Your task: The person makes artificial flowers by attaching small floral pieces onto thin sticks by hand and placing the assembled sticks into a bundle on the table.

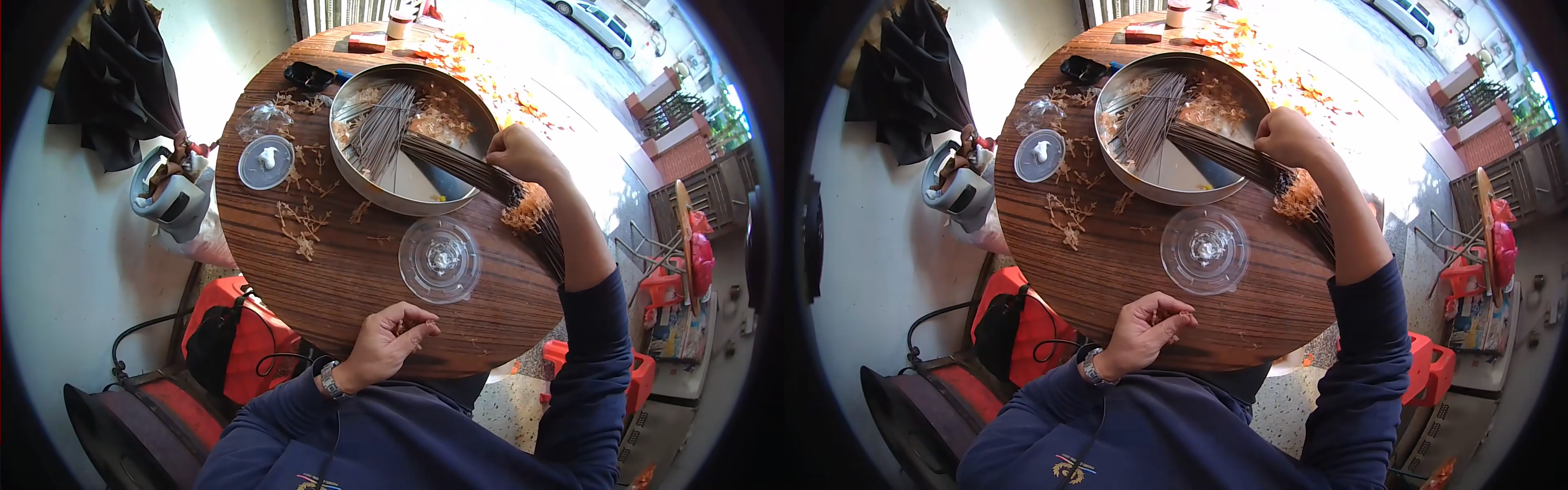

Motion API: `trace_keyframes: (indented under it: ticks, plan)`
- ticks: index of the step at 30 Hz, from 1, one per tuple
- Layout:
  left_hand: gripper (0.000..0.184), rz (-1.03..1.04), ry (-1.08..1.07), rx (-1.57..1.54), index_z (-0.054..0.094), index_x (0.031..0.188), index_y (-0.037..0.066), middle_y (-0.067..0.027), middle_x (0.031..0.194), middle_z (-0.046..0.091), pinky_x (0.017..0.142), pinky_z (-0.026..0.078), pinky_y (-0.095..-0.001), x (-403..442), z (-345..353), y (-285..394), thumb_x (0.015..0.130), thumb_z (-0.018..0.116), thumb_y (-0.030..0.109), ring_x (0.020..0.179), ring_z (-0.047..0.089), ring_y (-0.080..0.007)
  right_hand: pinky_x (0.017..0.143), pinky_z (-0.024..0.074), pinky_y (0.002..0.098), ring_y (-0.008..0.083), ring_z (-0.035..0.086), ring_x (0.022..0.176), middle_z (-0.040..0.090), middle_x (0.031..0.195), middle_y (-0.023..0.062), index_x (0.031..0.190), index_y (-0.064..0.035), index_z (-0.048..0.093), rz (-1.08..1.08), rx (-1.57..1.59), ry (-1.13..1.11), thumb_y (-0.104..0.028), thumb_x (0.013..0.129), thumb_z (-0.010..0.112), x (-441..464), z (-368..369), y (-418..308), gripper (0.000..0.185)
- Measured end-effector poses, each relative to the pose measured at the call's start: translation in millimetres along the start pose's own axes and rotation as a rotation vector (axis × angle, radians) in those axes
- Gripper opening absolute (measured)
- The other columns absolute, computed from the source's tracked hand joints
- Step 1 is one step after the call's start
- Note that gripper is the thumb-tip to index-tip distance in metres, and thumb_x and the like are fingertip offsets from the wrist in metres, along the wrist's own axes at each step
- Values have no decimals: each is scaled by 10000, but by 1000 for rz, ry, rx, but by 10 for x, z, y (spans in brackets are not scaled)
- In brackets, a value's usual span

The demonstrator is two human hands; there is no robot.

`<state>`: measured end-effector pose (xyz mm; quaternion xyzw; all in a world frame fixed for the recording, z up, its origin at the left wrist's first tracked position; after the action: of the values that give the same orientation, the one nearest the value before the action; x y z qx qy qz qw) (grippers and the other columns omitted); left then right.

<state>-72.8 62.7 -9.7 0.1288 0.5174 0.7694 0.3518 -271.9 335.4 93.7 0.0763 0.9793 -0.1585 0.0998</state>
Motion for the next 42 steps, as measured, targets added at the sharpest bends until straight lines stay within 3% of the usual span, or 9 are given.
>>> trace_keyframes:
  ticks: [7, 14, 20, 25, 28, 34, 36, 40, 42]
  plan:
    - [182, 14, -15, 26, 654, 1149, 24, -33, 999, 721, 711, 521, -188, -6, 18, 0, 989, 656, 109, 868, 637, -34, 740, 534, 354, 198, 686, 760, 739, 808, 126, 954, -42, 780, 16, 16, -8, -176, 830, 744, 49, 12, 23, 186]
    - [171, 26, -12, 61, 655, 1143, 22, -32, 992, 718, 716, 526, -192, -8, 20, 30, 989, 649, 96, 869, 639, -36, 759, 538, 367, 239, 699, 780, 739, 827, 151, 919, -47, 785, 2, 18, -78, -165, 781, 734, 26, 59, -10, 189]
    - [170, 41, -22, 73, 649, 1136, 21, -56, 997, 723, 697, 535, -197, -6, 27, 32, 981, 659, 91, 908, 672, -70, 698, 519, 359, 188, 662, 715, 715, 758, 118, 918, -37, 772, -33, -2, -26, -179, 805, 763, -31, -31, 15, 182]
    - [187, 29, -25, 65, 640, 1154, 26, -52, 996, 726, 694, 533, -193, 0, 32, 46, 980, 661, 90, 902, 676, -70, 715, 538, 367, 253, 687, 740, 716, 776, 156, 874, -29, 760, 4, -37, 58, -139, 777, 717, -149, -205, 9, 153]
    - [199, -2, 3, 28, 630, 1167, 35, -48, 986, 725, 691, 530, -191, -12, 20, 36, 980, 662, 97, 893, 676, -68, 682, 522, 359, 209, 656, 702, 702, 754, 176, 889, 25, 729, 4, 5, 141, -163, 843, 686, -299, -364, 39, 199]
    - [183, 62, -12, -3, 635, 1159, 39, -50, 976, 725, 665, 514, -186, 9, 29, 78, 989, 652, 105, 881, 673, -66, 706, 448, 244, 91, 534, 764, 631, 863, 8, 1021, 45, 643, -103, 570, 444, -145, 973, 619, -1343, -680, 0, 198]
    - [194, 70, -14, 4, 638, 1170, 37, -53, 973, 726, 657, 509, -182, 7, 28, 69, 989, 653, 106, 865, 667, -61, 661, 392, 201, 54, 480, 745, 618, 907, 8, 1049, 25, 632, 2, 847, 406, -134, 981, 620, -1693, -449, 171, 174]
    - [226, 57, -11, 96, 617, 1215, 34, -58, 950, 723, 629, 486, -172, 9, 44, 102, 1006, 627, 122, 814, 644, -49, 645, 371, 200, 71, 465, 754, 572, 965, 70, 1046, -11, 565, -214, 1375, 534, -47, 991, 558, -2247, 107, 21, 66]
    - [260, 46, 0, 129, 589, 1259, 34, -66, 937, 722, 613, 474, -169, 17, 37, 96, 1017, 609, 125, 768, 627, -41, 663, 395, 210, 114, 514, 790, 573, 965, 104, 1036, -15, 534, -290, 1567, 486, -65, 972, 618, -2387, 480, -21, 116]
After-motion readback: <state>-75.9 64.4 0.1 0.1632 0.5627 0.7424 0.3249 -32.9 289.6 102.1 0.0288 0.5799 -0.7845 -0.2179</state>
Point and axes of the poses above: each hand's wrist, its own x-axis towards the middle knuckle, its own z-axis out of the palm, y = z × x, the point moved 10 cm from there along x, towards the middle knuckle
